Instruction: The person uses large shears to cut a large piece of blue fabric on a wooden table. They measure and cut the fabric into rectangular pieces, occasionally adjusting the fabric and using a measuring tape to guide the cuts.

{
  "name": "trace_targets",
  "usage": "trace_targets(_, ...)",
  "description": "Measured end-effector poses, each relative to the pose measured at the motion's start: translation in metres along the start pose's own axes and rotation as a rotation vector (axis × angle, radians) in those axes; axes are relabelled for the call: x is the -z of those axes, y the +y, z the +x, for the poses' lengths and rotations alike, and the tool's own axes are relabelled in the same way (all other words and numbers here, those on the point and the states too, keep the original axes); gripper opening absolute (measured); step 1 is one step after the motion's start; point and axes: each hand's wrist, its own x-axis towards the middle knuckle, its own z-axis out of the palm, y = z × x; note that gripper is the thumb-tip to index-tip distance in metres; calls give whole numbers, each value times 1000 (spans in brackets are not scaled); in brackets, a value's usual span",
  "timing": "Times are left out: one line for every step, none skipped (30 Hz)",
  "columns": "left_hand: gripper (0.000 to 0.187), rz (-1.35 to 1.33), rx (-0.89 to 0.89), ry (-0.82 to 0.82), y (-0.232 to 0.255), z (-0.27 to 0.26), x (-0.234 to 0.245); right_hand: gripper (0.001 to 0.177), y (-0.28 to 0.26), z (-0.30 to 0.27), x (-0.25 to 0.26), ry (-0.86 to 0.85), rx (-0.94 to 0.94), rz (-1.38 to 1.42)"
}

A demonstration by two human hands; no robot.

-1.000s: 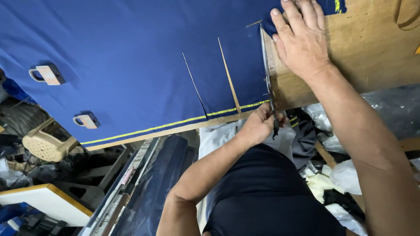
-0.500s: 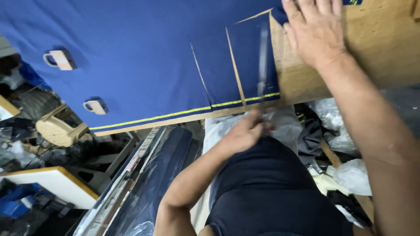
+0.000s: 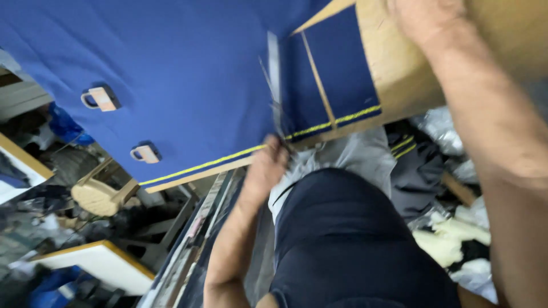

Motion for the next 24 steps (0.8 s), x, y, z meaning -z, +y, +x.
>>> trace_targets(22, 175, -28, 131, -14, 3, 15, 20, -12, -12, -1, 75, 5, 14)
trace_targets(18, 350, -60, 261, -28, 7, 31, 22, -24, -23, -2, 151, 10, 26)
trace_targets(18, 357, -69, 261, -59, 20, 40, 22, -33, -29, 0, 156, 0, 23)
trace_targets(22, 735, -57, 509, -89, 33, 51, 24, -43, -35, 3, 245, 11, 24)
trace_targets(28, 1109, -37, 754, -120, 43, 60, 27, -55, -43, 7, 327, 25, 28)
trace_targets(28, 1114, -42, 750, -123, 46, 71, 27, -85, -53, 21, 325, 17, 30)
trace_targets(33, 1106, -38, 796, -125, 53, 83, 22, -115, -64, 35, 352, -35, 136)
trace_targets(39, 1096, -34, 842, -126, 59, 95, 22, -146, -75, 48, 379, -88, 242)
trace_targets(39, 1108, -44, 827, -127, 60, 103, 22, -160, -85, 47, 372, -106, 247)
trace_targets(37, 955, -53, 783, -127, 62, 110, 28, -175, -95, 46, 345, -188, 276)
trace_targets(36, 804, -62, 740, -127, 64, 118, 37, -190, -105, 45, 322, -271, 303)
trace_targets(36, 817, -73, 727, -129, 63, 124, 37, -199, -110, 41, 319, -291, 306)
trace_targets(31, 797, -44, 616, -129, 67, 130, 43, -206, -114, 37, 309, -324, 265)
trace_targets(28, 778, -14, 505, -128, 70, 136, 50, -212, -117, 32, 299, -356, 224)
trace_targets(28, 790, -31, 498, -109, 65, 135, 50, -217, -115, 36, 302, -377, 220)
trace_targets(25, 952, -175, 604, -90, 60, 134, 47, -221, -114, 40, 319, -386, 207)
trace_targets(23, 1103, -327, 717, -68, 58, 133, 45, -221, -109, 43, 340, -392, 189)
trace_targets(23, 1108, -348, 717, -48, 74, 129, 45, -223, -106, 42, 347, -409, 181)
trace_targets(15, 1139, -630, 726, -29, 85, 124, 47, -227, -105, 42, 355, -432, 186)
trace_targets(13, 1155, -914, 725, -9, 97, 118, 50, -231, -104, 43, 363, -456, 191)
trace_targets(13, 1159, -940, 721, 2, 113, 108, 50, -233, -102, 46, 371, -478, 182)
trace_targets(27, 1113, -919, 682, 14, 129, 97, 38, -236, -100, 50, 300, -493, 204)
trace_targets(46, 1065, -894, 640, 26, 144, 83, 27, -237, -99, 54, 225, -505, 227)
trace_targets(46, 1067, -916, 634, 26, 155, 76, 27, -239, -96, 54, 230, -525, 220)
